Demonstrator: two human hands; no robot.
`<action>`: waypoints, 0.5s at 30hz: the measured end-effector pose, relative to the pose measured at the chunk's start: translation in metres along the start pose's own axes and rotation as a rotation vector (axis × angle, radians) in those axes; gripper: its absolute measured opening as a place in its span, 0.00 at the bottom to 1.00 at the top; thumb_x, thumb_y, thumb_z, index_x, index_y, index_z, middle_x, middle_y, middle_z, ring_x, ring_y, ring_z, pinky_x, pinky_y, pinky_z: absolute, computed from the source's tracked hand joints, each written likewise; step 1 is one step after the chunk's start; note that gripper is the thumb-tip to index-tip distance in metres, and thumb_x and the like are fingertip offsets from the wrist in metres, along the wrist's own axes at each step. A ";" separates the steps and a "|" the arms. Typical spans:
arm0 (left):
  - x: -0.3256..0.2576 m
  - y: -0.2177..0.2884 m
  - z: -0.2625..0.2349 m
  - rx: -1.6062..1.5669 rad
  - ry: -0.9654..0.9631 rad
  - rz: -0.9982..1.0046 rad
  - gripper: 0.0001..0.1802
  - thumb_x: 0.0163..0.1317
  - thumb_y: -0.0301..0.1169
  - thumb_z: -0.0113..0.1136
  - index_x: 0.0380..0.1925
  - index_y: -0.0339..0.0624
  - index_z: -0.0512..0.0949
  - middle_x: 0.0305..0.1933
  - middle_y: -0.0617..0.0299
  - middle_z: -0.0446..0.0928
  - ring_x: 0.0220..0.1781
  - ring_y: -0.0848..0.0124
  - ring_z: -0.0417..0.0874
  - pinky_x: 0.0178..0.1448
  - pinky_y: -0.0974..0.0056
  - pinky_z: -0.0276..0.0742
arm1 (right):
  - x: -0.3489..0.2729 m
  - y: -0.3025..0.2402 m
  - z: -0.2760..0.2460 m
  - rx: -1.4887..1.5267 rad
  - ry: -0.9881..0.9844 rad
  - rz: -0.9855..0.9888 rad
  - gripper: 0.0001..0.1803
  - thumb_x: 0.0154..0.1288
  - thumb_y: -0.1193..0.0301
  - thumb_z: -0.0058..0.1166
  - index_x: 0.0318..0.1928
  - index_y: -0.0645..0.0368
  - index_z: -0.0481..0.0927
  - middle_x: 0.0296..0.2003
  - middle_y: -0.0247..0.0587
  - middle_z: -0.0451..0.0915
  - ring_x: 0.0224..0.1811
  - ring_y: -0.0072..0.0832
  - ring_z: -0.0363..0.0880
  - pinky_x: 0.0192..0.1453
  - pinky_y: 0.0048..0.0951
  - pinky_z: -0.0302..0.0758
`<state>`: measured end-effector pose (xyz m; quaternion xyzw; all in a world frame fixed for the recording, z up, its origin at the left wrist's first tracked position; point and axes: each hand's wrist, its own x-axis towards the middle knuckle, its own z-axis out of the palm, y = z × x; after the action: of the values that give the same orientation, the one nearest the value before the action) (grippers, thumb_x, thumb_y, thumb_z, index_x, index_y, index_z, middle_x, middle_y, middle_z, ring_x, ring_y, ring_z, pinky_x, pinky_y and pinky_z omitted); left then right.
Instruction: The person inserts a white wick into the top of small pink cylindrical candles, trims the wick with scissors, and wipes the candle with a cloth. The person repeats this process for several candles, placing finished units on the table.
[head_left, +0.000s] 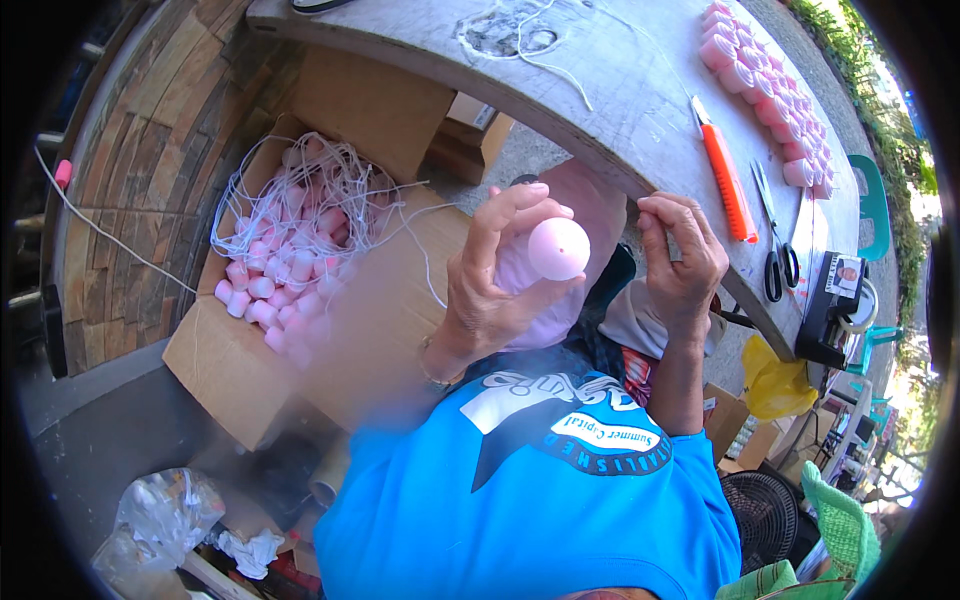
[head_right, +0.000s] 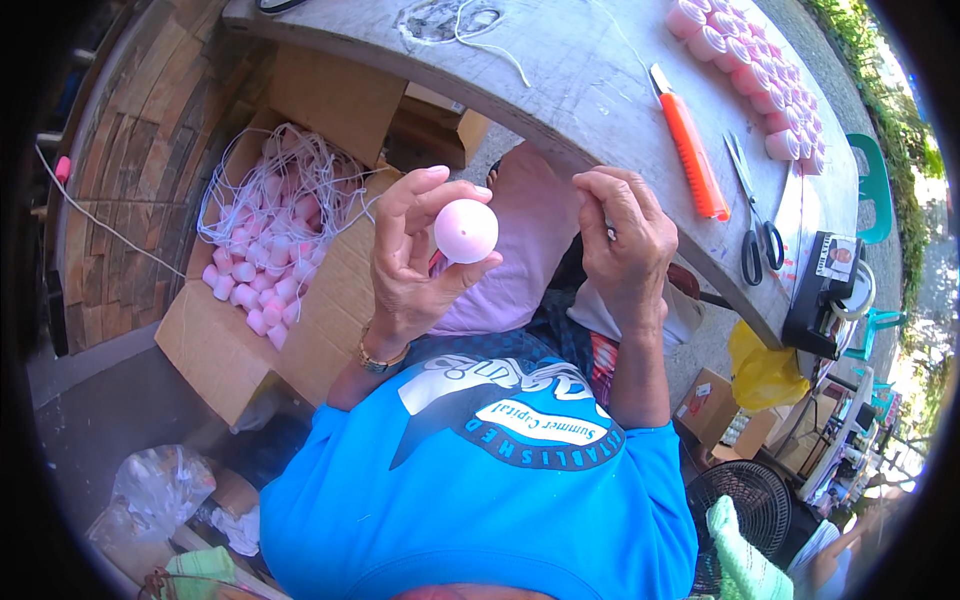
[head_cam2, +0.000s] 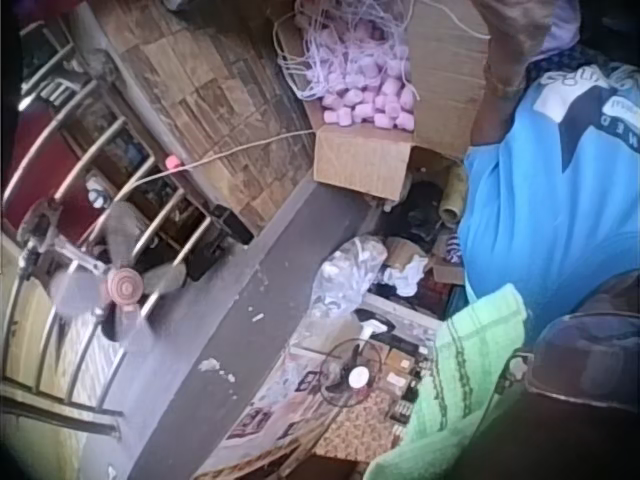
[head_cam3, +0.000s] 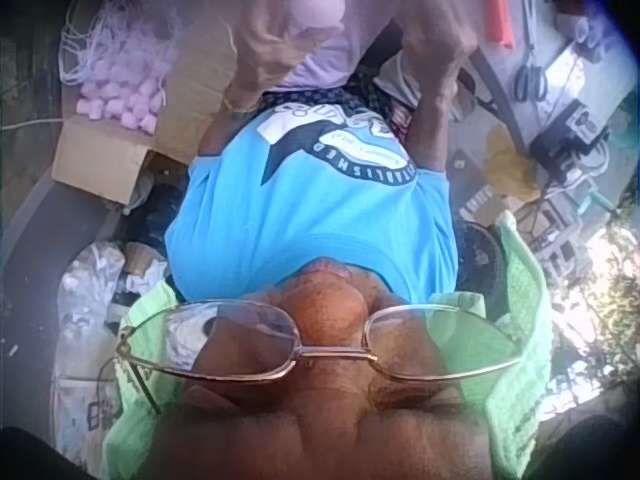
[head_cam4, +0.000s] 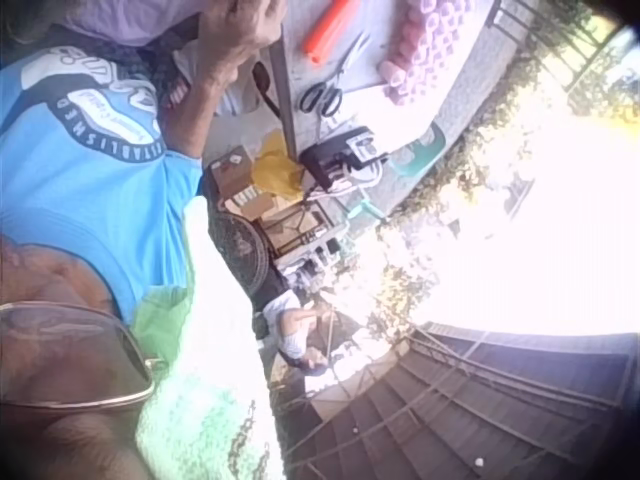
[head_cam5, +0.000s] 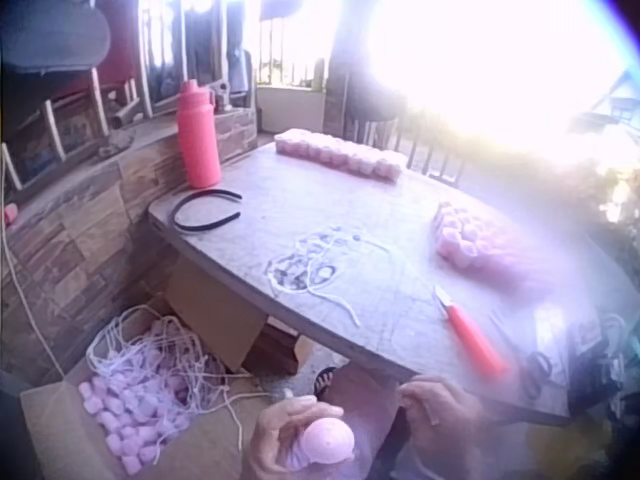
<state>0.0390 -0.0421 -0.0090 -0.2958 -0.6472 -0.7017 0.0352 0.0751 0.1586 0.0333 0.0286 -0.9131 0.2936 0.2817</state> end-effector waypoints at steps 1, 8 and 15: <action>0.000 0.000 -0.001 0.039 0.003 0.029 0.45 0.47 0.20 0.74 0.64 0.43 0.58 0.55 0.52 0.75 0.57 0.65 0.77 0.60 0.64 0.76 | 0.000 0.000 0.000 0.000 -0.003 0.007 0.07 0.55 0.83 0.58 0.36 0.63 0.81 0.34 0.44 0.82 0.35 0.35 0.83 0.40 0.30 0.79; 0.001 -0.003 0.000 0.072 0.052 0.101 0.48 0.46 0.19 0.74 0.65 0.42 0.57 0.57 0.51 0.75 0.56 0.66 0.78 0.60 0.64 0.77 | 0.002 0.002 0.000 -0.022 0.007 -0.021 0.07 0.55 0.83 0.58 0.36 0.63 0.81 0.34 0.44 0.82 0.35 0.35 0.83 0.39 0.29 0.79; -0.004 0.002 -0.007 0.084 0.076 0.050 0.48 0.46 0.19 0.75 0.65 0.42 0.56 0.56 0.50 0.75 0.55 0.66 0.78 0.59 0.64 0.77 | -0.001 -0.002 0.011 0.026 -0.031 -0.018 0.07 0.54 0.83 0.58 0.35 0.63 0.81 0.34 0.44 0.82 0.35 0.36 0.83 0.39 0.31 0.79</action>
<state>0.0404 -0.0507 -0.0094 -0.2832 -0.6666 -0.6837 0.0897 0.0709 0.1507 0.0257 0.0450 -0.9131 0.3026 0.2696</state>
